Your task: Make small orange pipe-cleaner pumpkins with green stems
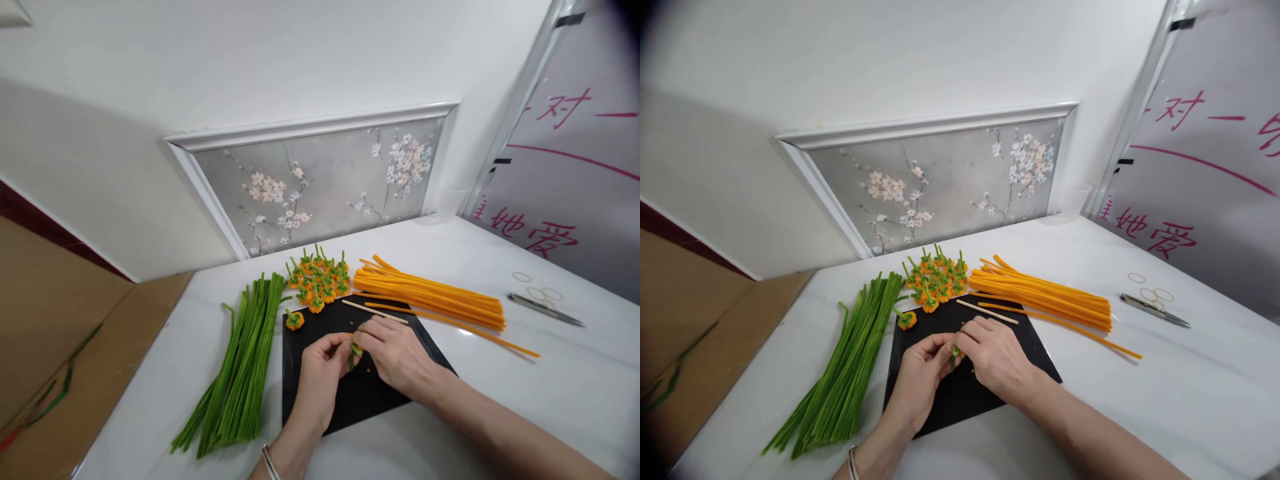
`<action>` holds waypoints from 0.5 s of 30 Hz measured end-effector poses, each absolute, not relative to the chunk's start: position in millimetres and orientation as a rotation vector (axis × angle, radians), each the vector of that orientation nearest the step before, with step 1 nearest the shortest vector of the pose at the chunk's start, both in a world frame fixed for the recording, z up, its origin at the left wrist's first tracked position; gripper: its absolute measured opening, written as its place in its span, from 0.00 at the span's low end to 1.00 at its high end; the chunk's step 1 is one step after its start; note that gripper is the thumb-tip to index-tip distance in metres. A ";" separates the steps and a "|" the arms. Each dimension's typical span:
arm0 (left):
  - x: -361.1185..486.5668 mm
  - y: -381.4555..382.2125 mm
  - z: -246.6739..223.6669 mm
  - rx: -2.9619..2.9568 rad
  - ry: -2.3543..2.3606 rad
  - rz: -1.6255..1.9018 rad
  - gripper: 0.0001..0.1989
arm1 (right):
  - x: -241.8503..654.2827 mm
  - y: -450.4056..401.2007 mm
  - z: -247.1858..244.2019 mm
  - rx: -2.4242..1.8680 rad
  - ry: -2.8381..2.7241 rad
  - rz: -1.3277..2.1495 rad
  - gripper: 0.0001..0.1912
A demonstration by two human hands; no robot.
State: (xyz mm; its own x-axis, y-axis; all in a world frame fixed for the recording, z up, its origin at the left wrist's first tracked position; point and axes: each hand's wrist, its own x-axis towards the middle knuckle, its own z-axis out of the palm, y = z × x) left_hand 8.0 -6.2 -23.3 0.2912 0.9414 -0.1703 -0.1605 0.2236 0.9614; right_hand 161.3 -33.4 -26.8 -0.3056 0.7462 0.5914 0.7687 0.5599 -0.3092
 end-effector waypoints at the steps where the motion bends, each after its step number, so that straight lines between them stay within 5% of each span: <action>1: 8.2 -6.6 -22.0 0.997 0.942 0.939 0.11 | 161.7 -32.5 -27.1 -1.207 -2.135 -0.137 0.12; 4: 8.6 -7.6 -18.0 0.893 0.928 0.957 0.11 | 162.7 -30.1 -25.1 -1.246 -2.144 -0.115 0.09; 10: 10.2 -10.1 -13.1 0.839 0.950 1.006 0.13 | 167.3 -30.7 -17.8 -1.306 -1.743 0.499 0.10; 15: 10.9 -11.2 -15.6 0.887 0.948 0.985 0.12 | 163.3 -31.6 -16.7 -1.223 -1.673 0.539 0.09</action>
State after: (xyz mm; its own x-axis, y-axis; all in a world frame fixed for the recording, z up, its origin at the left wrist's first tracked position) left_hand 10.9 -11.2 -15.6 0.2543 0.9388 -0.2325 -0.2683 0.2994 0.9156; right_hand 163.3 -31.6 -16.7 -0.0378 0.8991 0.4362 0.4752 0.4002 -0.7836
